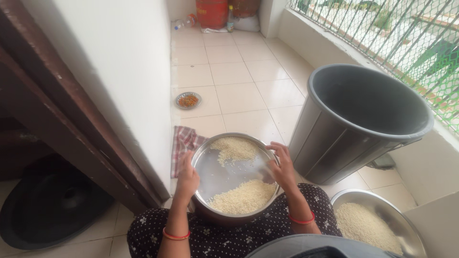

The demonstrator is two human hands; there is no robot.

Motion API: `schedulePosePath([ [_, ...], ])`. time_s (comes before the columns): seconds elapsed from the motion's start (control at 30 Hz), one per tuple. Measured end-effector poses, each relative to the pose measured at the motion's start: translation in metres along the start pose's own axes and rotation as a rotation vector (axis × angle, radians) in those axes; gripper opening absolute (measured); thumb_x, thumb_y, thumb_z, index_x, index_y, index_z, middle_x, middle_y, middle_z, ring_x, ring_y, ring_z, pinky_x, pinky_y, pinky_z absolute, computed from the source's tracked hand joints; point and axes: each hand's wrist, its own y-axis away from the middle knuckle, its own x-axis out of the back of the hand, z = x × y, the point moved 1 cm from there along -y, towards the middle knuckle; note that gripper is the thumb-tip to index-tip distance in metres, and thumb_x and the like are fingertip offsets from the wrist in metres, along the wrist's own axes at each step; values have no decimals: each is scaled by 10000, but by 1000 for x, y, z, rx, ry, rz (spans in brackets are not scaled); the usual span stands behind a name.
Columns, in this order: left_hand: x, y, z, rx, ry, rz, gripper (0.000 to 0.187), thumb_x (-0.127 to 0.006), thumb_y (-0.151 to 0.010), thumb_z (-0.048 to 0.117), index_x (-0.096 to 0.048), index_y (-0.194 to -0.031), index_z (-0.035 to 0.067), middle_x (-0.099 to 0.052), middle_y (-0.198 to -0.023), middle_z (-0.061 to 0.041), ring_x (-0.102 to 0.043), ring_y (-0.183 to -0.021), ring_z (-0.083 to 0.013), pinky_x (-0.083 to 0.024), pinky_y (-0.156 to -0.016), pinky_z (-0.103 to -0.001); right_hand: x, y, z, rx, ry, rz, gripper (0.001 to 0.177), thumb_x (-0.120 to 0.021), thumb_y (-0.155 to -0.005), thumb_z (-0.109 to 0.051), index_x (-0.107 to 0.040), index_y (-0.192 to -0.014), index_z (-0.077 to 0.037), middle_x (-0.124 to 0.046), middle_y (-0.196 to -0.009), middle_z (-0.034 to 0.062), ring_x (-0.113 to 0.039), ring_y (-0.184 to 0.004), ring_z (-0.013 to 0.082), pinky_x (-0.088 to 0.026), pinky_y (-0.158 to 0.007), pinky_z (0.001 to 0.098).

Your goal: The person cleans rice in a metal tray by hand, picking out debris and pushing the grains to one side.

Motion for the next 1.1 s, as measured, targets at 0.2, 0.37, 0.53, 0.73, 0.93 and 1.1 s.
schedulePosePath([
  [0.2, 17, 14, 53, -28, -486, -3, 425, -522, -978, 101, -537, -1402, 113, -465, -1536, -118, -460, -1397, -241, -175, -1273, -531, -8, 1, 40, -412, -689, -123, 577, -486, -724, 43, -606, -1278, -66, -492, -1518, 69, -576, -1192, 323, -498, -907, 421],
  [0.37, -14, 14, 108, -285, -416, -253, 454, -537, -1004, 287, -513, -1417, 103, -439, -1562, -122, -358, -1483, -269, -174, -1235, -482, -2, 4, 57, -165, -783, -211, 610, -505, -780, -4, -542, -1387, -38, -481, -1526, 161, -512, -1307, 229, -447, -1015, 305],
  [0.53, -72, -14, 138, -573, -488, -518, 551, -479, -1013, 467, -484, -1455, 138, -365, -1605, -130, -270, -1513, -274, -170, -1248, -464, 2, 5, 54, -55, -797, -265, 632, -517, -829, -16, -477, -1460, -34, -475, -1511, 158, -487, -1349, 165, -414, -1079, 271],
  [0.73, -118, -45, 130, -879, -567, -464, 542, -535, -979, 513, -529, -1390, 160, -472, -1435, -142, -353, -1402, -321, -205, -1184, -519, 0, 9, 57, -125, -842, -279, 569, -536, -882, -59, -494, -1450, -58, -579, -1321, 135, -581, -1163, 169, -506, -934, 281],
  [0.93, -123, -43, 102, -922, -506, -262, 240, -618, -979, 356, -661, -1123, 170, -550, -1274, -67, -466, -1326, -282, -288, -1227, -485, -4, 10, 55, -149, -764, -225, 539, -542, -877, -72, -521, -1415, -53, -642, -1165, 139, -647, -927, 157, -571, -746, 260],
  [1.1, -112, -48, 90, -831, -502, -206, 114, -666, -931, 313, -688, -988, 217, -562, -1206, -14, -484, -1302, -260, -295, -1193, -522, -5, 12, 55, -205, -775, -165, 578, -524, -845, -43, -524, -1422, -52, -674, -1059, 162, -654, -805, 190, -556, -653, 290],
])
